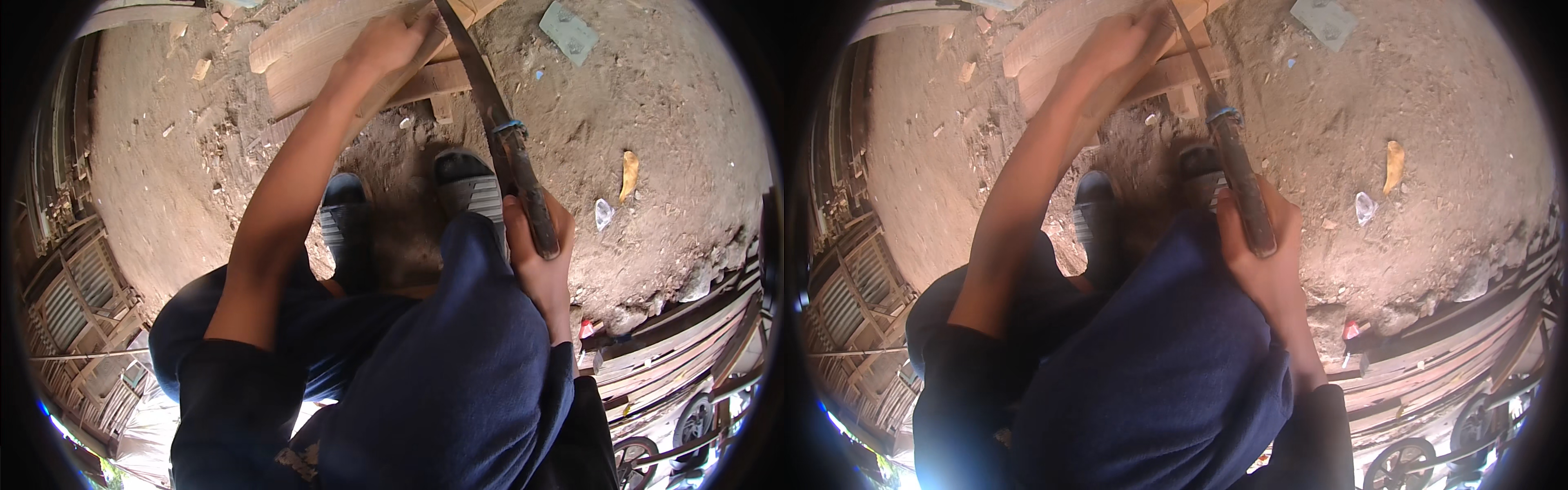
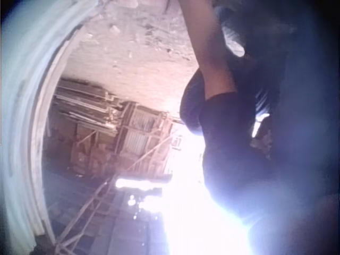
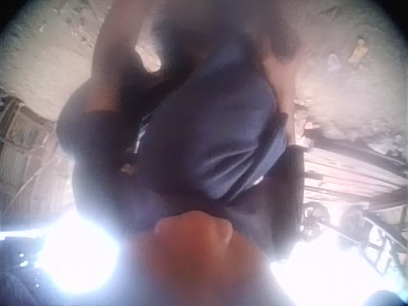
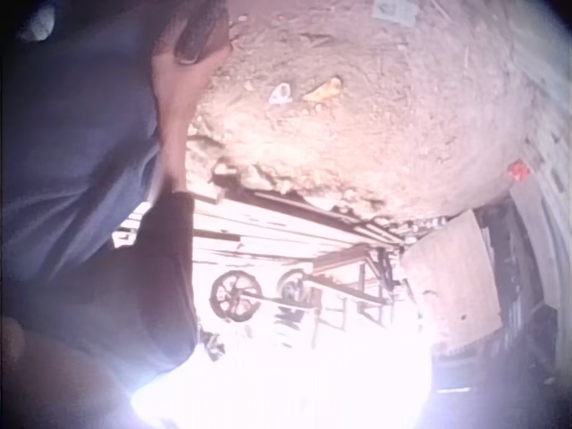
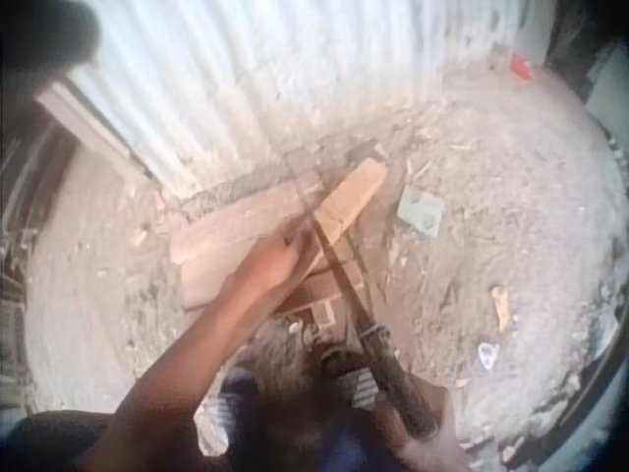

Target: The person uses a curved blade to cut a piece of wood placed on a small wooden stand. They hold the wood with one hand and repeatedly strike it with the blade to split it into smaller pieces.

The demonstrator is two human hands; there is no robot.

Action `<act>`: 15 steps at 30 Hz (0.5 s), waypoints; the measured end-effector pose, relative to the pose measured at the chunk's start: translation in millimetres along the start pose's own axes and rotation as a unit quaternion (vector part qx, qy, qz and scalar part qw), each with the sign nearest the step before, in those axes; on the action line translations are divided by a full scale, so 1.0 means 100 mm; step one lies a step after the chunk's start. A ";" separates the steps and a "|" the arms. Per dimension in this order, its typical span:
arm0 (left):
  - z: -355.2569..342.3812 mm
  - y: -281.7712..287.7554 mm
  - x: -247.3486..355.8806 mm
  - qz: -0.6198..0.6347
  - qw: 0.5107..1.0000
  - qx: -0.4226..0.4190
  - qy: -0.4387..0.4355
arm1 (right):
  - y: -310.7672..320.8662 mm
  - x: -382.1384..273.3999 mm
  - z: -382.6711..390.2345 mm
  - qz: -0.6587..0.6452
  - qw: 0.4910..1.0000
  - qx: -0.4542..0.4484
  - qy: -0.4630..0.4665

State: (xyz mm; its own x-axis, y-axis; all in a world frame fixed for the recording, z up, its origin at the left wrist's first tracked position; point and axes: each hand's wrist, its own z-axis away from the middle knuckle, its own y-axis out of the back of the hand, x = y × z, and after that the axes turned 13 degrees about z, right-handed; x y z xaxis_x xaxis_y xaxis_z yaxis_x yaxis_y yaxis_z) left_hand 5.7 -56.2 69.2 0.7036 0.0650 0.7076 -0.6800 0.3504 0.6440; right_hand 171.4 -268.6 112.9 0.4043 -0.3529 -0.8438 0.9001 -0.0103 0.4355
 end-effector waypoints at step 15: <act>0.00 -0.02 0.02 0.038 0.998 -0.023 -0.033 | -0.07 -0.06 -0.21 0.011 1.000 0.002 0.000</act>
State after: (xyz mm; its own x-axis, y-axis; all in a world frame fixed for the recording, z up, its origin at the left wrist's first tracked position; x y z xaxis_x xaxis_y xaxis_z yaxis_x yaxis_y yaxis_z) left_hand 8.3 -56.2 69.4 0.6343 0.0319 0.7724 -0.7198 0.3889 0.5750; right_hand 166.4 -246.7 109.0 0.4239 -0.3531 -0.8341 0.8905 -0.0058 0.4550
